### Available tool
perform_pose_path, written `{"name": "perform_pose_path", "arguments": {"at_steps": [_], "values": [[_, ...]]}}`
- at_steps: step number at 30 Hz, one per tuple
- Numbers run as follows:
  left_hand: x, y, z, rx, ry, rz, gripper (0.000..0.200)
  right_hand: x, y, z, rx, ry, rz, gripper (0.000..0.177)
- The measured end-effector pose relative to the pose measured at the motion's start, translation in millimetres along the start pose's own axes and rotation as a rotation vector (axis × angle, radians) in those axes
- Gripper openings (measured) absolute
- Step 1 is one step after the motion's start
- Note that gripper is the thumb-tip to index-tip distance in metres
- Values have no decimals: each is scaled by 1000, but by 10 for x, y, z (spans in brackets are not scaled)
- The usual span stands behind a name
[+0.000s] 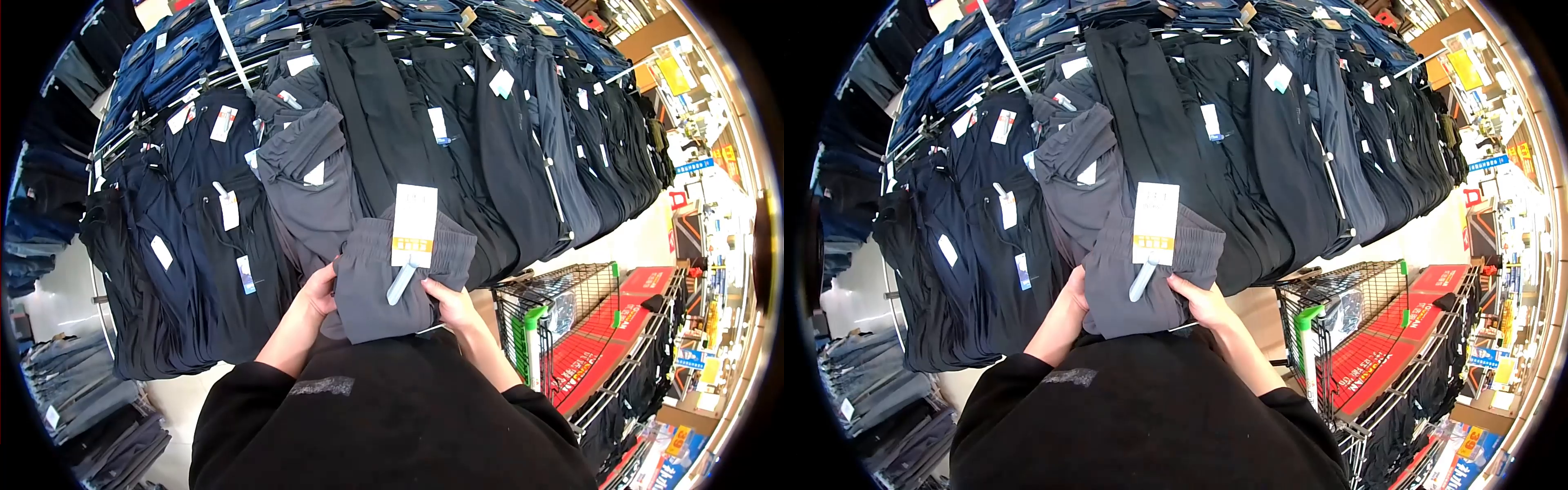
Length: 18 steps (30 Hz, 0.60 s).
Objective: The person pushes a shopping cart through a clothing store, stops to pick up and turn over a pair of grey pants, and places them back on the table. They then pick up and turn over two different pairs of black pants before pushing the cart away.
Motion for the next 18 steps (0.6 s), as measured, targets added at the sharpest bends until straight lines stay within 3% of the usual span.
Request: {"name": "perform_pose_path", "arguments": {"at_steps": [4,6,8,10,12,14,15,16,18], "values": [[13,187,-50,-7,-34,-40,68,-26,-6,60,74,8,-52,51],[-95,417,-70,-10,-53,-67,72,163,109,62,258,-213,-208,62],[-302,669,-58,-4,46,-328,81,102,-97,28,97,-183,-283,60],[-569,671,70,-240,79,-550,92,326,-106,-12,59,-213,-230,62],[-861,1208,-8,29,213,-680,97,417,-205,-9,114,-258,-344,59],[-1086,1201,111,164,394,-512,102,567,-163,4,228,-285,-506,59],[-1086,1361,103,321,410,-354,105,609,-173,10,328,-331,-652,60],[-1102,1385,80,323,415,-356,105,571,-209,36,324,-340,-742,62],[-1086,1534,46,495,423,-276,106,473,-198,74,393,-327,-734,65]]}}
Point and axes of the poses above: each hand's wrist, its own z-axis away from the middle knuckle, its own y-axis out of the palm, x = y × z, the point moved 8 cm from there along -z, towards the middle knuckle, and after that the axes turned 12 degrees about x, right-handed, at the moved point
